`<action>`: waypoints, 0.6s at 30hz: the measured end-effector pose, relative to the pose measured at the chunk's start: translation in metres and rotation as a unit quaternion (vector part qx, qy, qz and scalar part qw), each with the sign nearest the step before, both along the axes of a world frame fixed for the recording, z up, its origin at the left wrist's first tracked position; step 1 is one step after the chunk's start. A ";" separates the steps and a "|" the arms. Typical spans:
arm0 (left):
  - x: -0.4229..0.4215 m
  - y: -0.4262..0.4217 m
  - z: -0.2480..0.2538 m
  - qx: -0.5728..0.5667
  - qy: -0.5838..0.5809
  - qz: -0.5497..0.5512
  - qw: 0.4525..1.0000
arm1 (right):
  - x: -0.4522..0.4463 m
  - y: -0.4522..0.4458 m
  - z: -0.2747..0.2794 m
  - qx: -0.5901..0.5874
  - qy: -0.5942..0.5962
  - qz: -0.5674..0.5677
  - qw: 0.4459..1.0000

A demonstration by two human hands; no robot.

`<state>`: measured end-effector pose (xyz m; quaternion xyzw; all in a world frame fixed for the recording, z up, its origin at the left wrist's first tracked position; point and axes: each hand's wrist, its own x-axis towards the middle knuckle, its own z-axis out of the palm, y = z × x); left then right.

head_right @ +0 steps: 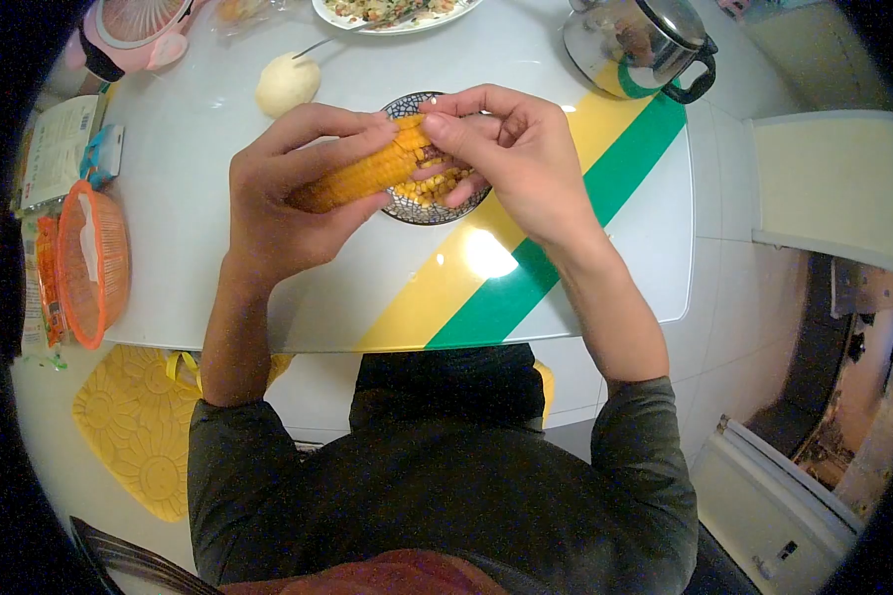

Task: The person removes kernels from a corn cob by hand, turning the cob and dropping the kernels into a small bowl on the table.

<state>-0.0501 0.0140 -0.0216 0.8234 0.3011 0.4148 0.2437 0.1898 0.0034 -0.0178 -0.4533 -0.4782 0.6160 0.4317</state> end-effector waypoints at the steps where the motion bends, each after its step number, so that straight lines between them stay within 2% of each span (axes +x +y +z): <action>1: 0.000 0.000 0.000 0.001 -0.001 -0.003 1.000 | 0.000 0.000 -0.001 0.004 -0.002 0.000 1.000; 18: 0.000 0.001 -0.002 -0.014 0.006 -0.018 1.000 | 0.007 -0.002 -0.011 0.021 0.025 0.019 0.999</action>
